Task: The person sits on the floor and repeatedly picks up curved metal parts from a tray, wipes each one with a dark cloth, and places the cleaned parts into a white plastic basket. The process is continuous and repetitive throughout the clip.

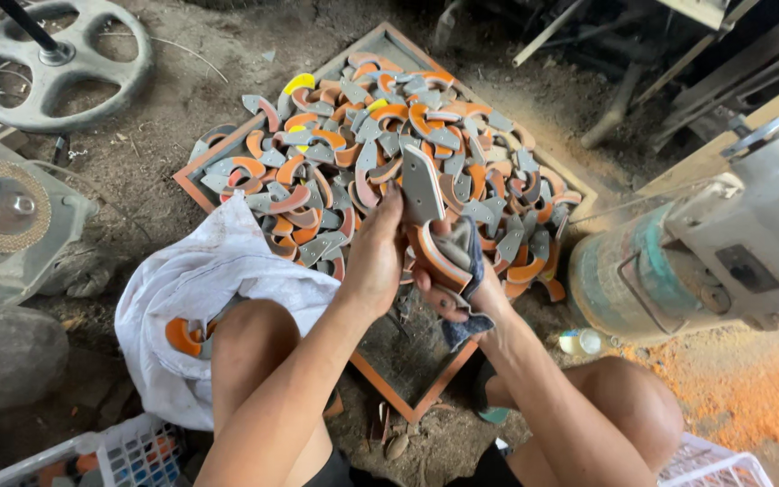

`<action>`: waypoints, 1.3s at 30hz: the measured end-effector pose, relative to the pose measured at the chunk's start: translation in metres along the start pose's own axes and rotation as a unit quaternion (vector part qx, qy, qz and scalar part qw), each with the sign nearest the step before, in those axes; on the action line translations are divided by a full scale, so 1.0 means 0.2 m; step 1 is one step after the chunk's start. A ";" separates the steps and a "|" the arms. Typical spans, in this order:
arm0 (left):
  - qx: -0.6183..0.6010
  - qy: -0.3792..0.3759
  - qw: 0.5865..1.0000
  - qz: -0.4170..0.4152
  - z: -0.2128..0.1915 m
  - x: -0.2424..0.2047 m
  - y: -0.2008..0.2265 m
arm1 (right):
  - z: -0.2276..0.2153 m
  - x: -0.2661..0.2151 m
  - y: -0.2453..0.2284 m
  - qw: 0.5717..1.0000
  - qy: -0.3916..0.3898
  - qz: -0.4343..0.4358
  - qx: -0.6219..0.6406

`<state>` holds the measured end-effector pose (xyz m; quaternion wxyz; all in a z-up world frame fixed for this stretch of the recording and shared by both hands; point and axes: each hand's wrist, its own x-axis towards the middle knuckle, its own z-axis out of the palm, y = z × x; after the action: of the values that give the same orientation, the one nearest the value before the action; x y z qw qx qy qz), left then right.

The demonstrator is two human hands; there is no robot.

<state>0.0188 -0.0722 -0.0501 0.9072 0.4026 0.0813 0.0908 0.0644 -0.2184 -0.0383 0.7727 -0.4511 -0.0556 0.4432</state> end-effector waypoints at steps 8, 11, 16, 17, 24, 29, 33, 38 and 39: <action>-0.035 0.121 0.992 0.029 -0.13 0.06 0.08 | -0.14 0.07 -0.09 0.926 0.290 -0.030 -0.241; -0.080 0.073 0.994 -0.034 -0.13 0.05 0.15 | -0.17 0.02 -0.20 0.982 0.061 -0.177 -0.028; 0.004 0.075 0.994 -0.076 0.00 0.02 0.10 | -0.05 -0.06 -0.22 0.961 0.005 -0.253 -0.109; 0.011 0.076 0.995 -0.066 0.01 0.00 0.09 | -0.01 -0.06 -0.22 0.864 0.043 -0.360 -0.350; 0.097 0.052 0.987 -0.114 0.03 -0.08 0.04 | 0.07 -0.02 -0.20 0.749 0.019 -0.374 -0.547; 0.176 0.030 0.984 -0.004 0.11 -0.13 -0.05 | -0.03 0.10 -0.09 0.757 0.194 -0.326 -0.532; 0.128 0.044 0.990 -0.029 0.13 -0.11 -0.02 | -0.05 0.19 -0.21 0.729 0.317 -0.358 -0.489; 0.047 0.007 0.998 -0.041 0.09 -0.12 0.03 | -0.03 0.09 -0.43 0.921 0.275 -0.235 -0.141; 0.037 0.008 0.999 -0.029 0.09 -0.11 0.03 | -0.03 0.05 -0.43 0.945 0.221 -0.217 -0.104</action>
<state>0.0004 -0.0862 -0.0334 0.8934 0.4324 0.1033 0.0640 0.1273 -0.2327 0.0186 0.7918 -0.5926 -0.0260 0.1455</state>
